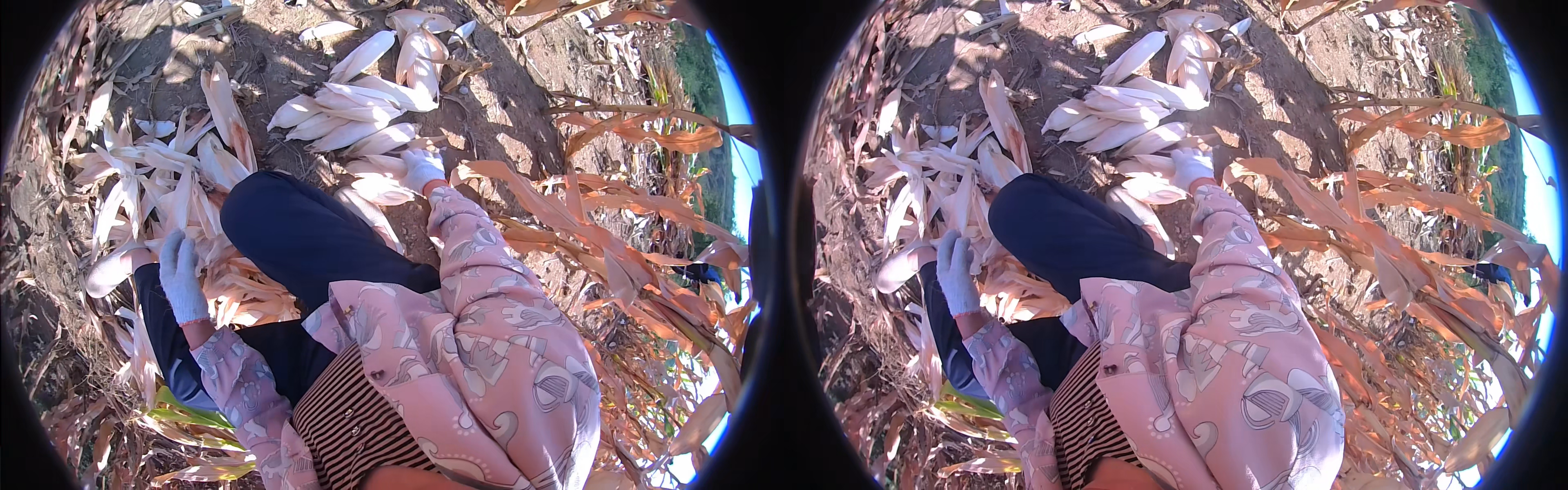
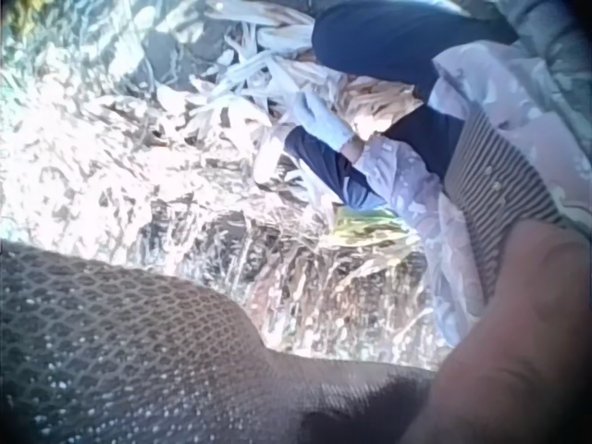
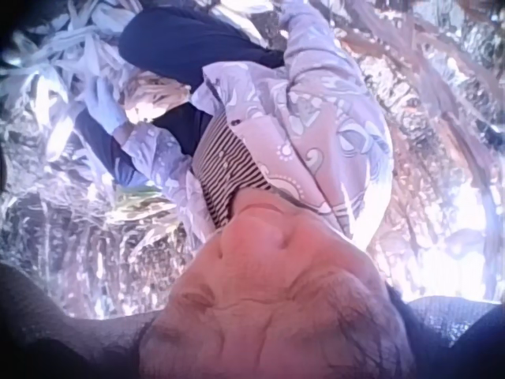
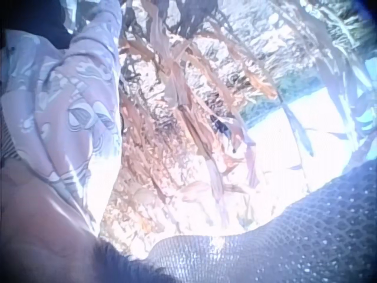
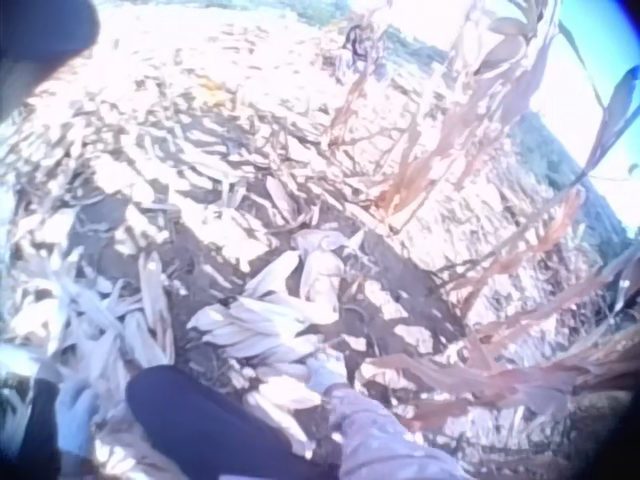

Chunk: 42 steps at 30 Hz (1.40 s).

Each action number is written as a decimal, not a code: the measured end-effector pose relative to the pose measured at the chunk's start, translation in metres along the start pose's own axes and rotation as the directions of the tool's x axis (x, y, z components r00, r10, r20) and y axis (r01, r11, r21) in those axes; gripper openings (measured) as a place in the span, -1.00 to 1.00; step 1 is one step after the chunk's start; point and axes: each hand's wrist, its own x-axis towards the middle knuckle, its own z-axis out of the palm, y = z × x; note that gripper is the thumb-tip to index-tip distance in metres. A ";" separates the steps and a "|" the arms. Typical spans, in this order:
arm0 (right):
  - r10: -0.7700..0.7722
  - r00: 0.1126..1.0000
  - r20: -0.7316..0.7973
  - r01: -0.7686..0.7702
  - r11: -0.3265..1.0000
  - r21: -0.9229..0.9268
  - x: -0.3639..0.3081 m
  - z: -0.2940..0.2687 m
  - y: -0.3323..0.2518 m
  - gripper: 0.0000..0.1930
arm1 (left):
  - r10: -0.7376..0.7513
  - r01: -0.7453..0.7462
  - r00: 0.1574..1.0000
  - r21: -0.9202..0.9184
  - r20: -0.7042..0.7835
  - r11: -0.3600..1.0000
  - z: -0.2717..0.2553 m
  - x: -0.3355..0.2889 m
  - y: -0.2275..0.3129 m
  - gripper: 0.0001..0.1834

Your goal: The person sits on the ground in a cornfield and repeatedly shucks corn cobs by hand, peeling back the husks to reveal the kernels and discarding the husks onto the ground.

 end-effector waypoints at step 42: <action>-0.693 0.655 0.302 -0.542 -0.152 0.826 -0.040 -0.142 -0.397 -0.61 | -0.145 -0.232 0.924 -0.819 -0.355 0.525 -0.031 -0.010 -0.002 -0.58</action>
